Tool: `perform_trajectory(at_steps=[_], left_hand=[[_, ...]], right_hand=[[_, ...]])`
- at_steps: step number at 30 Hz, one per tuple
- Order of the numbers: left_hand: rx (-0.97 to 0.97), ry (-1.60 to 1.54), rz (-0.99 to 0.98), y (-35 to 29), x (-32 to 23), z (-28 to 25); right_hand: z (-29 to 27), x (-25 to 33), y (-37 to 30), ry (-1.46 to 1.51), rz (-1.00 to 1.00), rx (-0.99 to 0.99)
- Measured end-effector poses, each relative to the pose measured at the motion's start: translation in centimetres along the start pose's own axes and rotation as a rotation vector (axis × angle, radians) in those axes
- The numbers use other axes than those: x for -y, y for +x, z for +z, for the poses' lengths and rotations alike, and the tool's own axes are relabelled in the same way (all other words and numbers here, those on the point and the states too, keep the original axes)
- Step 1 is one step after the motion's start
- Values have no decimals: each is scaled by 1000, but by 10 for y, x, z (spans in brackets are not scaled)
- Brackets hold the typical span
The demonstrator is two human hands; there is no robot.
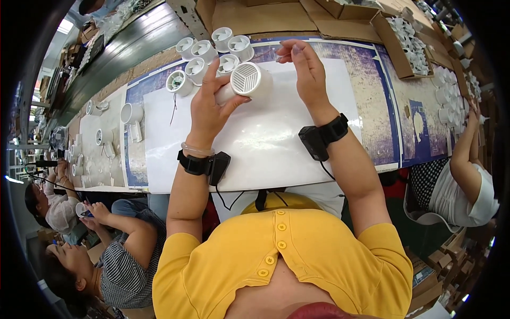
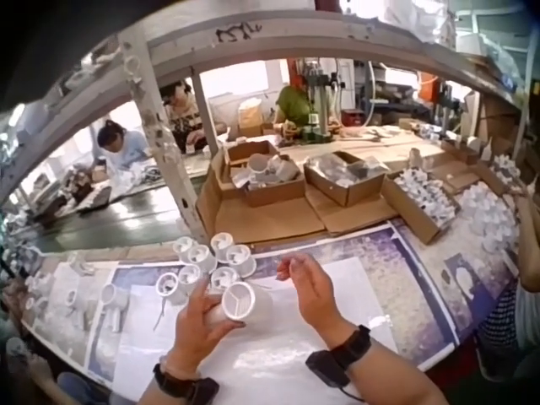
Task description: The person picks up a white plastic housing and a fan motor, threads the wires through the opening, and inserts the motor into the housing. They press the components together by hand and set the assembled fan on the table.
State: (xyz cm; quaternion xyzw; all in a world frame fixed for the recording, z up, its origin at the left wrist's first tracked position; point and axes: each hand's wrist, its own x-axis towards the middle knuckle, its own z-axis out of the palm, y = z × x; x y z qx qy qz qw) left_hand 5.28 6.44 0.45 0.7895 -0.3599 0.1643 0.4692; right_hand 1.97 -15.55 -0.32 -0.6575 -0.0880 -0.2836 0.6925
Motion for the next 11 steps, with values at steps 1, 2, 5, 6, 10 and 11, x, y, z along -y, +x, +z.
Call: perform_trajectory(at_steps=[1, 2, 5, 6, 10, 11], left_hand=[[11, -5, -4, 0, -2, 1], [22, -10, -8, 1, -2, 1], [21, 5, -6, 3, -4, 1], [25, 11, -5, 4, -4, 1], [35, 78, 126, 7, 2, 13], [70, 108, 135, 6, 2, 14]], right_hand=[[1, -1, 0, 0, -8, 6], [3, -2, 0, -15, -14, 67], [6, 0, -1, -51, -26, 192], [7, 3, -3, -62, -12, 235], [10, 3, -7, -65, 68, 378], [12, -3, -7, -30, 131, 450]])
